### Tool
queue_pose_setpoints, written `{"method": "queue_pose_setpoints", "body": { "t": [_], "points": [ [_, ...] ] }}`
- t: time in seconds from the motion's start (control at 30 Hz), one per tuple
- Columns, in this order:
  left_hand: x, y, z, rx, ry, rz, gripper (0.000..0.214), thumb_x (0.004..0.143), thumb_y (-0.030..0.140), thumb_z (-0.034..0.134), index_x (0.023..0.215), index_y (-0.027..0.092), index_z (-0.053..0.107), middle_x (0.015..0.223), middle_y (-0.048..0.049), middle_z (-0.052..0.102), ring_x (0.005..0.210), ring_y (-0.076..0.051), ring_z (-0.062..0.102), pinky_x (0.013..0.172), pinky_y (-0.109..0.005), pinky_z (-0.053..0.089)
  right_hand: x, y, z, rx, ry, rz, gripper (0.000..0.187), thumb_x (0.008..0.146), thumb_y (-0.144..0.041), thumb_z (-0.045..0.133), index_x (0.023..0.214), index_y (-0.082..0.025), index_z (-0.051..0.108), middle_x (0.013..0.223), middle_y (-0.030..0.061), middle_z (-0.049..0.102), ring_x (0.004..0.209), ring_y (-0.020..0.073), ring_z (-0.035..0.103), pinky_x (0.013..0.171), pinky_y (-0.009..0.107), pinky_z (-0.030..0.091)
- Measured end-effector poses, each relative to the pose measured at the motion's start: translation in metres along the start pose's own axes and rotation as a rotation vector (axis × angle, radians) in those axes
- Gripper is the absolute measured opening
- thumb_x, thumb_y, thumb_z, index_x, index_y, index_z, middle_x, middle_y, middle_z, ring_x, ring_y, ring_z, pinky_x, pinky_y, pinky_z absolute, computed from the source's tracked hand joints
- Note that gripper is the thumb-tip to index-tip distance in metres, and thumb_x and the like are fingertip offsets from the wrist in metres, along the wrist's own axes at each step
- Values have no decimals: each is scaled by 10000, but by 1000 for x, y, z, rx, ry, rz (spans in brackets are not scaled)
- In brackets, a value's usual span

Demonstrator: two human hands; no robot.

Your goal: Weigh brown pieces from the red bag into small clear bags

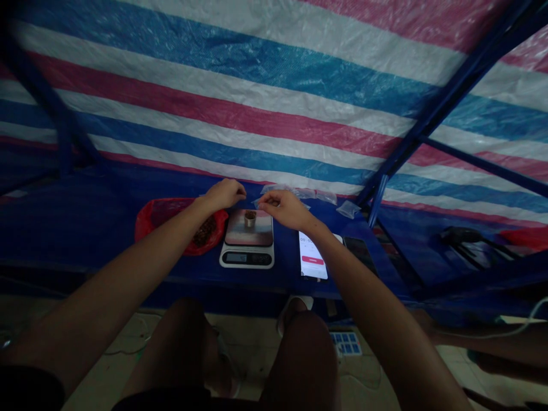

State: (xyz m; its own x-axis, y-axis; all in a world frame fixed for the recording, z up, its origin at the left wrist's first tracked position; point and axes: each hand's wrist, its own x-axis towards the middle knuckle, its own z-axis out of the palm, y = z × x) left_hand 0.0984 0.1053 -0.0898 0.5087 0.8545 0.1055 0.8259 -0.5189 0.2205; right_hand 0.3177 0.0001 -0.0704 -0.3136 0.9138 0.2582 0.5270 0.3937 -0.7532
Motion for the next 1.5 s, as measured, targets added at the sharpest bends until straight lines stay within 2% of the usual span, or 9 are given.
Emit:
{"method": "queue_pose_setpoints", "body": {
  "t": [0.17,0.3,0.47,0.77,0.93,1.1,1.23,1.4,1.5],
  "points": [
    [-24,14,-35,-283,92,180,293,986,334,601,1115,196,826,1126,-77,828,1002,-218,747,896,-302,538,-6,2,-6,-24,13,13,167,889,-337,695,938,-206,785,905,50,780,818,199,682,778,364,536],
    [-45,29,-52,-333,-8,331,264,976,302,617,1121,216,821,1132,-56,825,996,-207,744,895,-302,531,-8,2,-7,5,9,15,146,879,-312,680,911,-214,783,928,47,785,837,197,684,798,363,539],
    [-53,36,-53,-263,-73,410,263,948,223,635,1136,247,817,1121,-34,827,979,-190,752,866,-278,514,-8,0,-4,22,-6,16,171,873,-328,671,908,-203,783,904,45,773,820,191,675,786,352,526],
    [-51,33,-40,-182,-118,402,276,975,313,618,1169,299,813,1172,-28,818,1050,-217,745,920,-301,512,-10,1,-3,33,-18,26,179,869,-343,684,903,-198,784,834,19,742,758,171,641,723,322,493],
    [-51,34,-48,-188,-54,400,314,994,308,569,1198,271,805,1244,-58,793,1135,-227,717,1016,-329,500,-11,0,-4,48,-11,15,179,874,-350,679,893,-201,776,871,30,757,789,179,659,768,338,519],
    [-39,14,-51,-187,27,268,368,1000,263,521,1278,219,757,1325,-76,760,1217,-220,686,1066,-324,488,-13,3,-3,41,4,24,172,879,-350,682,888,-204,774,893,36,769,817,186,676,800,350,537],
    [-36,-20,-41,-159,-34,122,429,957,342,580,1329,179,718,1356,-118,740,1207,-241,698,1048,-321,511,-15,8,0,1,16,21,192,900,-369,677,901,-205,777,894,37,772,816,190,680,793,357,539],
    [-66,-59,-38,-280,-71,111,535,1038,472,364,1447,250,630,1514,-59,643,1353,-230,615,1136,-316,457,-18,14,0,10,26,11,185,906,-376,672,899,-217,768,916,41,777,824,196,684,806,375,545],
    [-91,-75,-37,-319,-107,106,567,1050,530,329,1500,283,570,1556,-29,606,1393,-226,577,1174,-324,418,-19,18,-1,11,35,14,179,904,-381,679,891,-226,767,921,41,778,833,200,684,816,385,552]
  ]
}}
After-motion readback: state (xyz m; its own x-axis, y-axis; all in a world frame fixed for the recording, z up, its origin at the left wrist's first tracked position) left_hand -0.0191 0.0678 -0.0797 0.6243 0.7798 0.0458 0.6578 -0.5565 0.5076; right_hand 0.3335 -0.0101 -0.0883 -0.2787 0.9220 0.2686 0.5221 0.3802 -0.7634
